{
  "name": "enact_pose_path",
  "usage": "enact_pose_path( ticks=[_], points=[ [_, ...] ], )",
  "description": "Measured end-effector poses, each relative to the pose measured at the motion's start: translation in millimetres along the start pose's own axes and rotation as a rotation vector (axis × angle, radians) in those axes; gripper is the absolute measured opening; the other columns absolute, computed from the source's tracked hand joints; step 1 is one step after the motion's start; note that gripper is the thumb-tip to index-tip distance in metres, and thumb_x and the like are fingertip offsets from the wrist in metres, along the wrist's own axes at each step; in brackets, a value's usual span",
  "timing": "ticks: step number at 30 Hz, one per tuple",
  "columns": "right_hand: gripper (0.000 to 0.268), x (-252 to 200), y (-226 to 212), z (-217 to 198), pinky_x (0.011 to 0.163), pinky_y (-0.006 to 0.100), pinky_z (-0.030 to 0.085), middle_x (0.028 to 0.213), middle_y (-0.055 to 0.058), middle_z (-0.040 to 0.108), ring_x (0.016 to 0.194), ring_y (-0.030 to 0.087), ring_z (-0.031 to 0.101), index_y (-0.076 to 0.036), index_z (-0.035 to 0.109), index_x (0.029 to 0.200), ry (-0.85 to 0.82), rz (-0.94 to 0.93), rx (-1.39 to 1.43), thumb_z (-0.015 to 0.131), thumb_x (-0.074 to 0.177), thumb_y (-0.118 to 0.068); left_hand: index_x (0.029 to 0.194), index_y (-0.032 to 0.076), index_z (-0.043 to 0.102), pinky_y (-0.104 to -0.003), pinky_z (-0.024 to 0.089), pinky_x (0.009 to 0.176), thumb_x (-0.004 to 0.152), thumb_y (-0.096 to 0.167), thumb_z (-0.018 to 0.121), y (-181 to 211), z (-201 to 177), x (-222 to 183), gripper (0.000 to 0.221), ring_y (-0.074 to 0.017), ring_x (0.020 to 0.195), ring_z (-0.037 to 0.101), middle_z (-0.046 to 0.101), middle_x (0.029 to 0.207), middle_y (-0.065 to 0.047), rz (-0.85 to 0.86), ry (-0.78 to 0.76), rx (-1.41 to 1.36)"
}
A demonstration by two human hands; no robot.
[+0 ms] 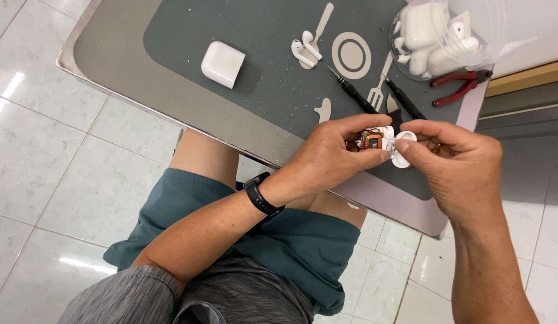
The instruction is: Reassembling the internal components of an AirPods charging case into its plastic housing.
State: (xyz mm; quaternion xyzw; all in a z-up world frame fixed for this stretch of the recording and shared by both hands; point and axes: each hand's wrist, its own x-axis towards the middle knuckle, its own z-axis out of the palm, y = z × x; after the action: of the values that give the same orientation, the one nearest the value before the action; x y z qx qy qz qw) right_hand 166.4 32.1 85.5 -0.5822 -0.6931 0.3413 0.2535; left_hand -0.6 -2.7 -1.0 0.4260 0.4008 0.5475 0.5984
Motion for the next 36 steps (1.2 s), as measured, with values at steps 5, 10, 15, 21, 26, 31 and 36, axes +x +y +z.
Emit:
enact_pose_path(
  ticks=[5,10,15,21,26,31,36],
  points=[
    [0.020,0,-2,-3,0.071,0.019,0.053,0.085,0.008,0.069,0.074,0.011,0.061,0.001,0.075,0.110,-0.023,0.013,-0.010,0.079,0.090,0.003,0.133,0.012,0.068,-0.021,0.054,0.080,0.087,0.022,0.071,9,-3,-3,0.047,-0.0067,0.090,0.065,0.074,0.111,0.002,-0.042,-0.043,-0.017],
    [0.019,-1,-6,-2,0.071,0.020,0.053,0.085,0.008,0.069,0.075,0.011,0.062,0.001,0.075,0.110,-0.031,0.039,-0.014,0.078,0.091,0.002,0.135,0.010,0.066,-0.025,0.055,0.064,0.090,0.012,0.063,12,-5,-1,0.046,-0.0095,0.072,0.059,0.069,0.098,-0.001,-0.116,-0.076,-0.106],
    [0.018,-3,-6,-2,0.069,0.019,0.053,0.084,0.008,0.068,0.073,0.011,0.062,0.001,0.075,0.110,0.001,-0.017,-0.077,0.079,0.093,0.004,0.135,0.010,0.066,-0.025,0.060,0.065,0.090,0.020,0.064,13,-5,-2,0.046,-0.0082,0.081,0.062,0.071,0.104,-0.001,-0.110,-0.090,-0.084],
    [0.015,-10,-6,-2,0.066,0.017,0.046,0.082,0.004,0.067,0.071,0.007,0.056,-0.002,0.077,0.109,0.022,-0.105,-0.225,0.080,0.095,0.003,0.138,0.008,0.065,-0.024,0.057,0.065,0.090,0.012,0.065,8,0,-1,0.048,-0.0084,0.073,0.059,0.071,0.097,0.000,-0.101,-0.060,-0.097],
    [0.015,-10,-3,0,0.065,0.018,0.045,0.083,0.007,0.066,0.072,0.009,0.056,0.001,0.076,0.110,0.013,-0.194,-0.236,0.079,0.096,0.006,0.137,0.009,0.065,-0.025,0.051,0.064,0.092,0.016,0.066,3,0,-3,0.046,-0.0071,0.069,0.058,0.070,0.091,0.002,-0.012,-0.055,0.047],
    [0.014,-11,-2,-1,0.065,0.018,0.046,0.081,0.007,0.066,0.072,0.009,0.055,0.002,0.076,0.109,0.014,-0.219,-0.242,0.079,0.097,0.006,0.136,0.010,0.066,-0.024,0.052,0.070,0.091,0.017,0.067,3,0,-3,0.045,-0.0059,0.077,0.060,0.075,0.103,0.003,0.010,-0.045,0.101],
    [0.013,-11,1,-1,0.066,0.021,0.045,0.081,0.005,0.063,0.072,0.010,0.053,0.001,0.077,0.108,0.026,-0.286,-0.316,0.080,0.096,0.006,0.135,0.011,0.066,-0.025,0.050,0.066,0.092,0.022,0.067,3,-1,-3,0.044,-0.0060,0.073,0.057,0.074,0.100,0.003,0.021,-0.042,0.131]
  ],
)
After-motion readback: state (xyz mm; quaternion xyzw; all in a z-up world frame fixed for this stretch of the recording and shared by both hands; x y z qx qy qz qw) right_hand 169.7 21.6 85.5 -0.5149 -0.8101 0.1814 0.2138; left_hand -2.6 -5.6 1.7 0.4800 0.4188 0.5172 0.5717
